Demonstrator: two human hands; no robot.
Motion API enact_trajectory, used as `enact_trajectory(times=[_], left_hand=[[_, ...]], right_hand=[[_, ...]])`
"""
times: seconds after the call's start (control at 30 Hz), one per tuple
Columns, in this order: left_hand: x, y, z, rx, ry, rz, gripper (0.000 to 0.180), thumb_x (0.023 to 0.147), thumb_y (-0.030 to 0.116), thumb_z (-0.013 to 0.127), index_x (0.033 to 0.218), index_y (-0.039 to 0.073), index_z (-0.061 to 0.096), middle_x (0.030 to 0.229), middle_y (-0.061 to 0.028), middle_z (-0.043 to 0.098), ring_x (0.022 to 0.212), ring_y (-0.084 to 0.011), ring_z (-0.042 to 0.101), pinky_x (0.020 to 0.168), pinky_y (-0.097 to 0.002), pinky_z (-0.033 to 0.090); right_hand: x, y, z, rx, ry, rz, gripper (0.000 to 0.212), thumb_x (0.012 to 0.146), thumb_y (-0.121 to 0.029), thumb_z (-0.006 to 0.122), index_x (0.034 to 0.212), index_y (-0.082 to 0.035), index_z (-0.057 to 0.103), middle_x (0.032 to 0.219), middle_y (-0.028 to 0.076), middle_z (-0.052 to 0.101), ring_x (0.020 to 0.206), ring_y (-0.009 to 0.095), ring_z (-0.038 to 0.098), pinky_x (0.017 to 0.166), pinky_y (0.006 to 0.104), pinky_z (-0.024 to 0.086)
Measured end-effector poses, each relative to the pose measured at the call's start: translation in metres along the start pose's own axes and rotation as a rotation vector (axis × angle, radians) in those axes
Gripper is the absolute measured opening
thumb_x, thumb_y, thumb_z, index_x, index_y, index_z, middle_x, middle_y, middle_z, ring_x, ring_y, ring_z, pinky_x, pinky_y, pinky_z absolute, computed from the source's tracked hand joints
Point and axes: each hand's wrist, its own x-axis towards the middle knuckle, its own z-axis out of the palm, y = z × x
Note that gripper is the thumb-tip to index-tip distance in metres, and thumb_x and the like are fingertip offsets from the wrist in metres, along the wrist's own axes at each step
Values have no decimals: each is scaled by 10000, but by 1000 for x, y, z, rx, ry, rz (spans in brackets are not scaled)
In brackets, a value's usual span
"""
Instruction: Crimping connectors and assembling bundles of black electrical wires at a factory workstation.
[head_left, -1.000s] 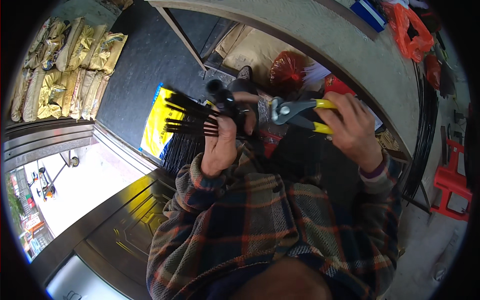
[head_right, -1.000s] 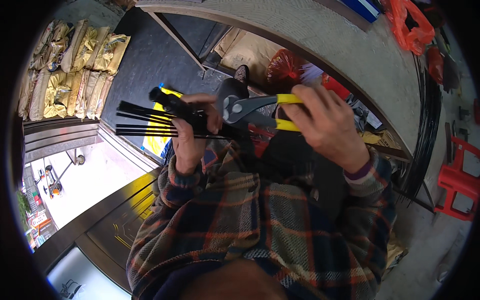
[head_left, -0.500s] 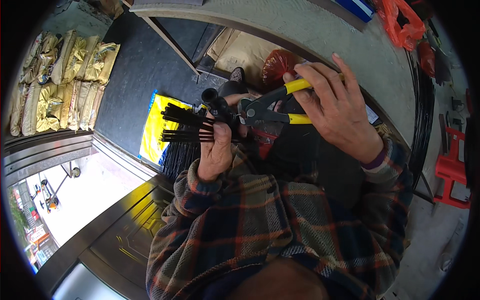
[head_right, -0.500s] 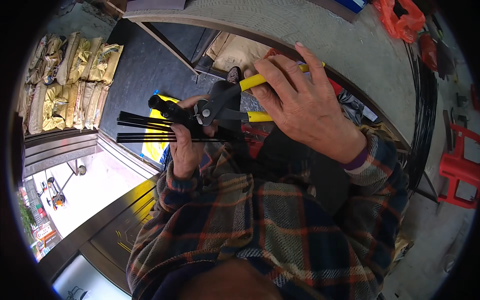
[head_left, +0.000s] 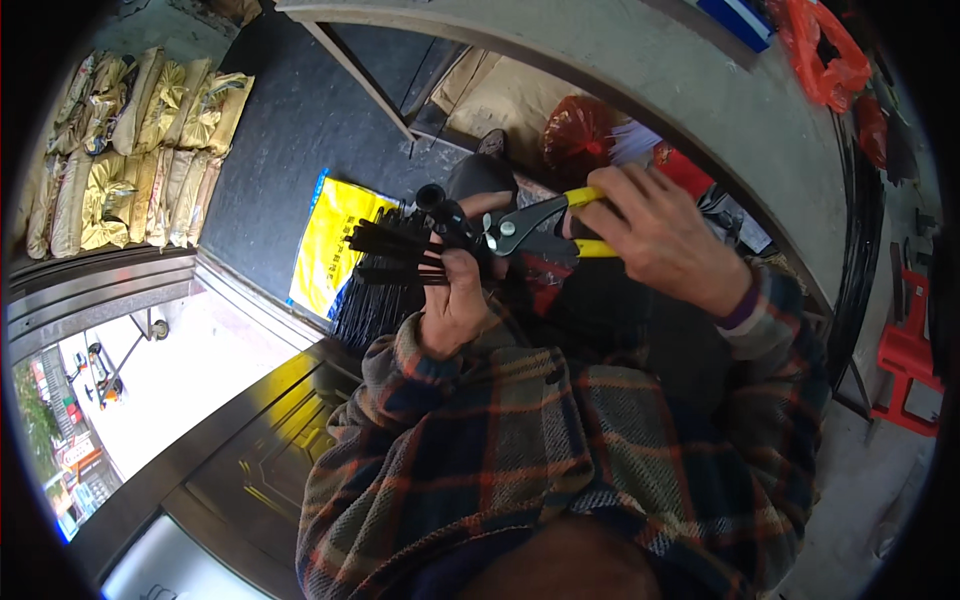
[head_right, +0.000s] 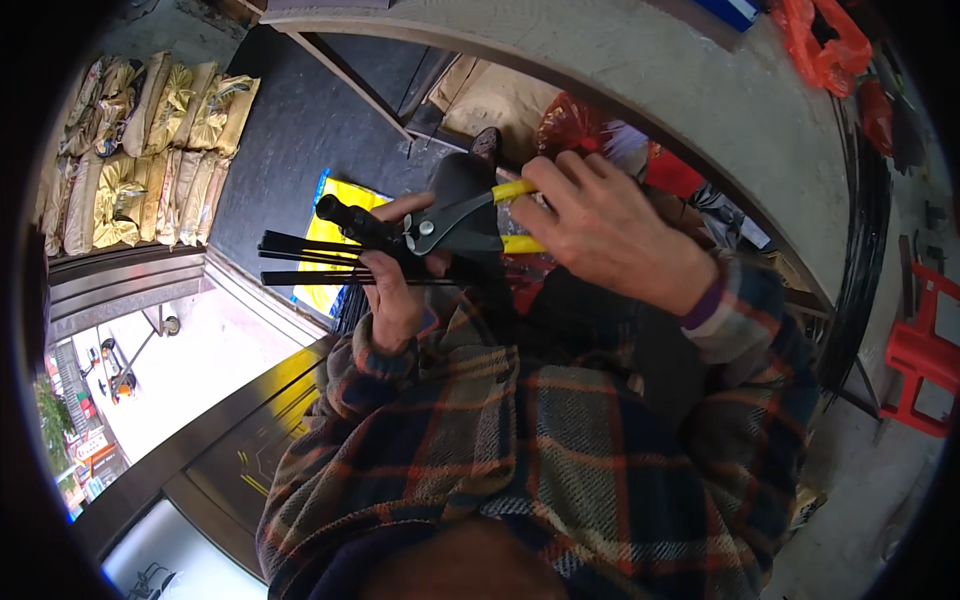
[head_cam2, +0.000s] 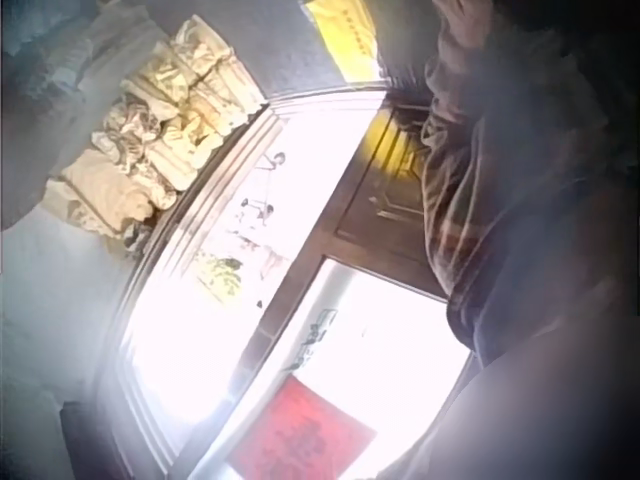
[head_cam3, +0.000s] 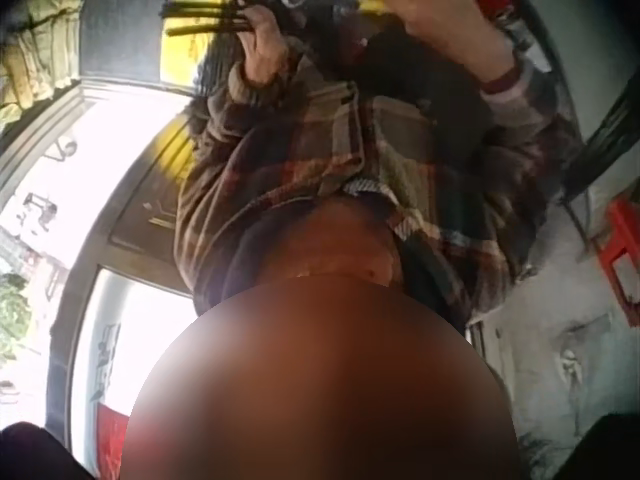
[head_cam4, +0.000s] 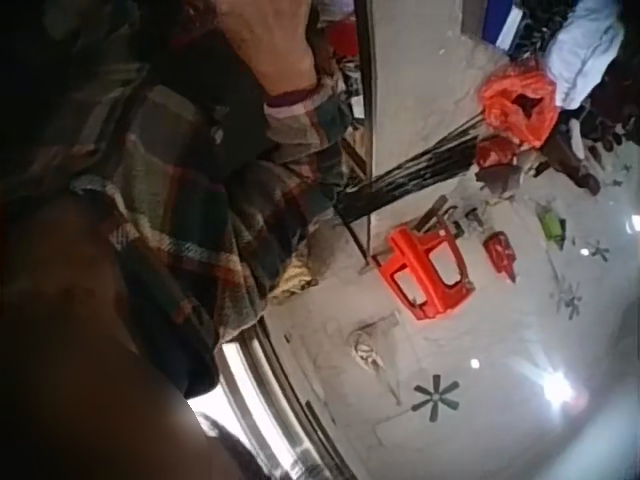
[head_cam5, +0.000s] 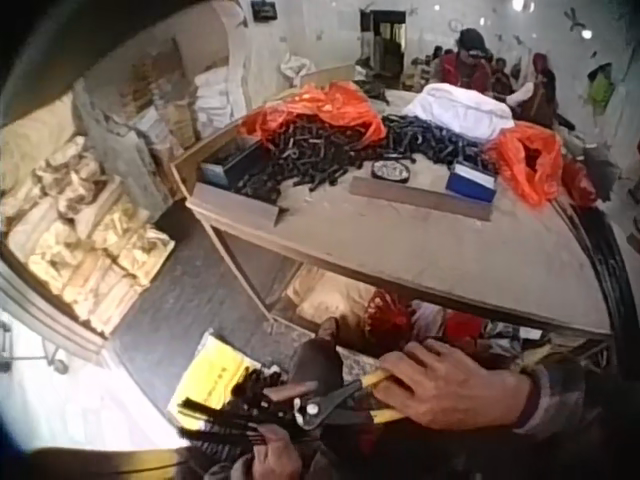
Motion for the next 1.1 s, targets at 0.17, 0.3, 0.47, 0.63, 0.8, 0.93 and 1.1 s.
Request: enact_trajectory(times=[0.17,0.3,0.47,0.63,0.8,0.93,1.1], left_hand=[[7,-11,-13,-252,-171,28,742,825,627,359,1141,-34,483,702,-23,493,628,-74,442,577,-216,357],[5,-3,-10,-263,-234,-17,672,801,642,356,1019,13,450,691,-44,467,616,-115,425,608,-262,380],[4,4,-4,-170,-254,69,624,824,615,334,991,23,437,689,-47,467,620,-119,435,588,-257,374],[5,-2,-2,-79,-194,114,633,862,581,313,1067,-1,451,668,-31,483,580,-103,430,559,-244,372],[14,-13,15,-234,15,119,303,893,127,375,1156,-3,450,873,-63,574,700,-113,522,669,-239,445],[25,-34,33,7,35,450,303,875,90,406,1163,3,445,887,-68,600,666,-112,541,677,-240,457],[36,-11,18,-225,180,329,476,927,374,304,1098,-36,473,675,-38,526,501,-125,452,496,-231,370]], right_hand=[[-1,19,-21,804,-407,96,208,750,7,551,949,-15,496,1002,121,490,845,238,544,740,327,443],[4,23,-41,1253,-667,281,140,824,-14,502,931,-6,412,843,71,554,659,134,572,582,266,459],[12,26,-56,1159,-768,287,135,838,-14,484,938,-10,394,835,73,559,609,122,563,530,245,448],[20,25,-40,1075,-832,167,166,844,-25,486,977,-11,389,840,74,569,617,120,564,533,238,449],[-24,70,-14,424,16,323,308,836,-192,556,1075,-50,421,952,113,575,789,222,591,657,341,461],[-35,143,-9,-81,37,648,348,833,-298,554,1059,-58,442,998,162,554,880,340,563,714,398,436],[-17,87,35,-389,350,60,294,712,-208,652,923,-21,568,1010,107,599,891,279,585,746,363,475]])
